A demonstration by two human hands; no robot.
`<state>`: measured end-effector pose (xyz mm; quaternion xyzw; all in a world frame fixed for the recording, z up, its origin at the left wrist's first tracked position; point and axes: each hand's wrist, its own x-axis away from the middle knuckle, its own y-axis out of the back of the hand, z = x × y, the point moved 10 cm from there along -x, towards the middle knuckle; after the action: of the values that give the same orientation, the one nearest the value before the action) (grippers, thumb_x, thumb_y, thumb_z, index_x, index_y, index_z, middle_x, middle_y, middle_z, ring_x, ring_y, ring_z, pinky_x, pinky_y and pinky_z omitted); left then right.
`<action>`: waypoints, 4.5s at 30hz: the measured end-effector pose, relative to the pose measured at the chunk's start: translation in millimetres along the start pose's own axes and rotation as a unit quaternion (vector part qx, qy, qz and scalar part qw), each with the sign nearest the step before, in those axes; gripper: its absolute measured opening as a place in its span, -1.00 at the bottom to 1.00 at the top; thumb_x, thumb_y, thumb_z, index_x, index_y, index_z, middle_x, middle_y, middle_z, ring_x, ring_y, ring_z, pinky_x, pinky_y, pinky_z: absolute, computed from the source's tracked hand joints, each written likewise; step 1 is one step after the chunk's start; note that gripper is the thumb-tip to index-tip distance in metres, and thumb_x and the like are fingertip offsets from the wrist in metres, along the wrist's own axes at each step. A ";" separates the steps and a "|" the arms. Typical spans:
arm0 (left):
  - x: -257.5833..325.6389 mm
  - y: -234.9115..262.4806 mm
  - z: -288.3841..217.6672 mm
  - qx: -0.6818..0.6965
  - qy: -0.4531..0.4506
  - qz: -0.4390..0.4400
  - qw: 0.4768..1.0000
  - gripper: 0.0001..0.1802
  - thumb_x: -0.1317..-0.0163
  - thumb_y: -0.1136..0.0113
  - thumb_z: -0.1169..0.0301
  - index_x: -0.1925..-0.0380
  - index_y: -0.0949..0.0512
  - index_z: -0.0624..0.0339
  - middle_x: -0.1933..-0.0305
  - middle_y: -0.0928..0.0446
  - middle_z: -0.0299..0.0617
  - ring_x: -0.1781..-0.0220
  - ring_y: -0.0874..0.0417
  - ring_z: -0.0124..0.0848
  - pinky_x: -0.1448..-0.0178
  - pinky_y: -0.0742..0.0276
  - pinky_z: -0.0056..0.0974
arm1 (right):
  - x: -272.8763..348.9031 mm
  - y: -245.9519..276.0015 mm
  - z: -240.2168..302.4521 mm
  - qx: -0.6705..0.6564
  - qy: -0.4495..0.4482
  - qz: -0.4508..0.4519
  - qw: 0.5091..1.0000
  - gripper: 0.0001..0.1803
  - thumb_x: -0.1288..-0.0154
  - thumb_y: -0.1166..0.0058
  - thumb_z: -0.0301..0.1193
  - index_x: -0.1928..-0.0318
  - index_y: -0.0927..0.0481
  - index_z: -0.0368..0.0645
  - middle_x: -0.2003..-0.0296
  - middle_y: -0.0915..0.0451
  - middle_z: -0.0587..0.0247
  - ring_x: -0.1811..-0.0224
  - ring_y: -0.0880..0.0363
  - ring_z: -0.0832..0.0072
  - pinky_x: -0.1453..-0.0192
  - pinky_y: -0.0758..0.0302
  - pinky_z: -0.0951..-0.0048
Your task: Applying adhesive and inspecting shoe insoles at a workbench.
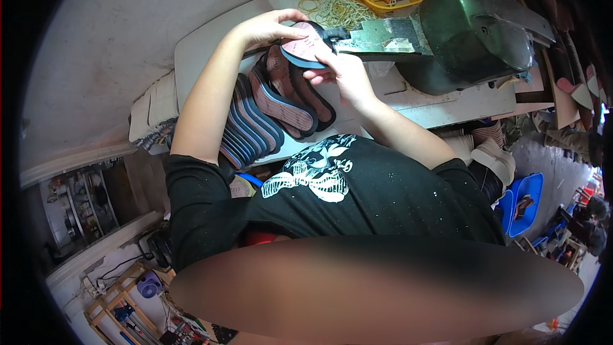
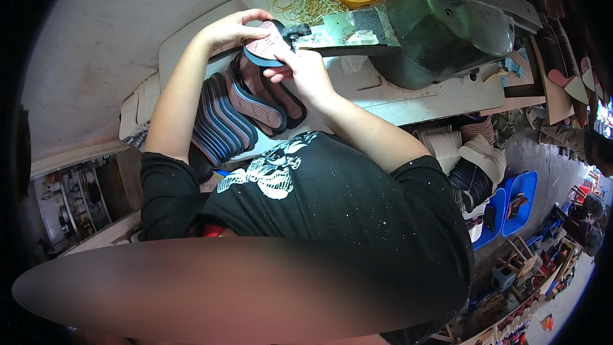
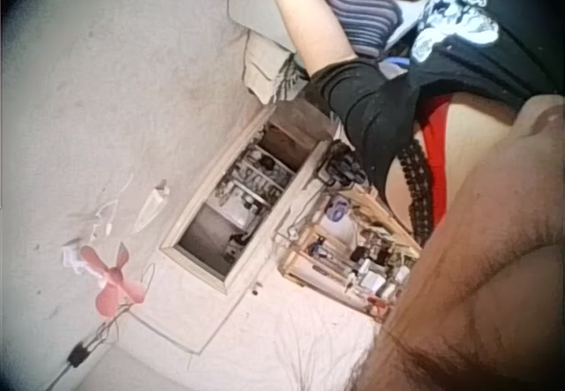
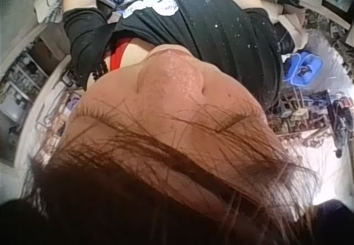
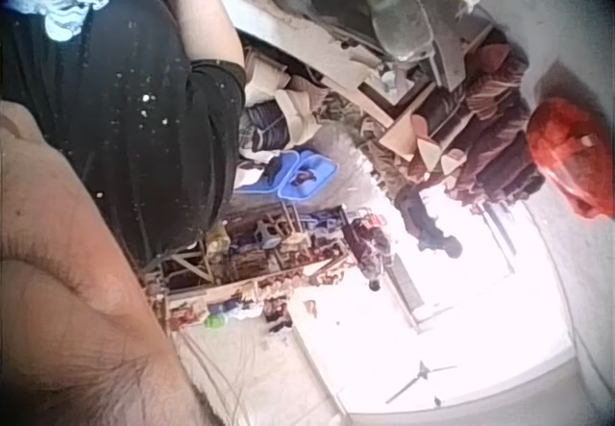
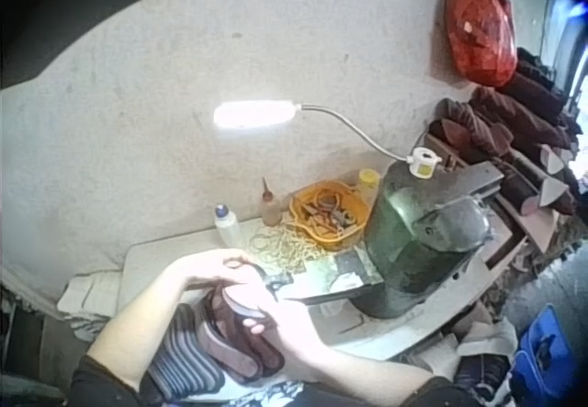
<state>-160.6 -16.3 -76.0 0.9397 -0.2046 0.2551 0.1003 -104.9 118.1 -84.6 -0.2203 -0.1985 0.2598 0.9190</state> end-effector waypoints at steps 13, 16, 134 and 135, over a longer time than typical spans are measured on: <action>31.6 1.2 15.6 -0.170 0.046 -0.039 0.984 -0.64 -0.08 -0.32 0.06 0.36 -0.59 0.13 0.45 -0.53 -0.39 0.41 -0.45 -0.63 0.39 -0.33 -0.48 | -0.6 6.7 5.8 0.020 -0.009 -0.038 0.999 -0.54 -0.30 -0.04 -0.09 0.15 -0.60 -0.30 0.38 -0.68 0.20 0.41 -0.67 0.48 0.32 -0.46 0.59; 50.5 -14.6 16.7 -0.118 0.101 -0.063 0.986 -0.65 -0.07 -0.33 0.06 0.44 -0.60 0.13 0.52 -0.52 -0.41 0.52 -0.47 -0.63 0.46 -0.37 -0.46 | -3.2 10.9 -1.3 0.029 0.004 -0.048 0.998 -0.57 -0.27 -0.06 -0.08 0.25 -0.62 -0.26 0.42 -0.66 0.25 0.42 -0.64 0.53 0.32 -0.42 0.59; 127.2 -78.5 2.5 0.342 -0.323 -0.371 0.801 -0.75 -0.40 0.05 0.34 0.15 -0.49 0.32 0.23 -0.57 -0.25 0.24 -0.56 -0.59 0.12 -0.46 -0.48 | 42.3 -53.0 48.6 0.091 0.103 0.211 0.968 -0.86 -0.19 -0.21 -0.48 0.29 -0.57 -0.29 0.42 -0.63 0.28 0.40 -0.59 0.62 0.26 -0.53 0.60; 135.1 -73.5 -0.5 0.309 -0.338 -0.403 0.793 -0.76 -0.41 0.05 0.34 0.17 -0.46 0.31 0.24 -0.57 -0.24 0.24 -0.55 -0.60 0.11 -0.46 -0.47 | 45.5 -58.6 56.2 0.098 0.109 0.212 0.966 -0.86 -0.21 -0.20 -0.45 0.34 -0.56 -0.27 0.48 -0.60 0.34 0.46 -0.55 0.67 0.37 -0.48 0.65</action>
<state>-22.6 4.6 -11.4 0.9443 0.2613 -0.0921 -0.1776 -73.2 115.8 2.9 -0.1927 -0.0197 0.4413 0.8762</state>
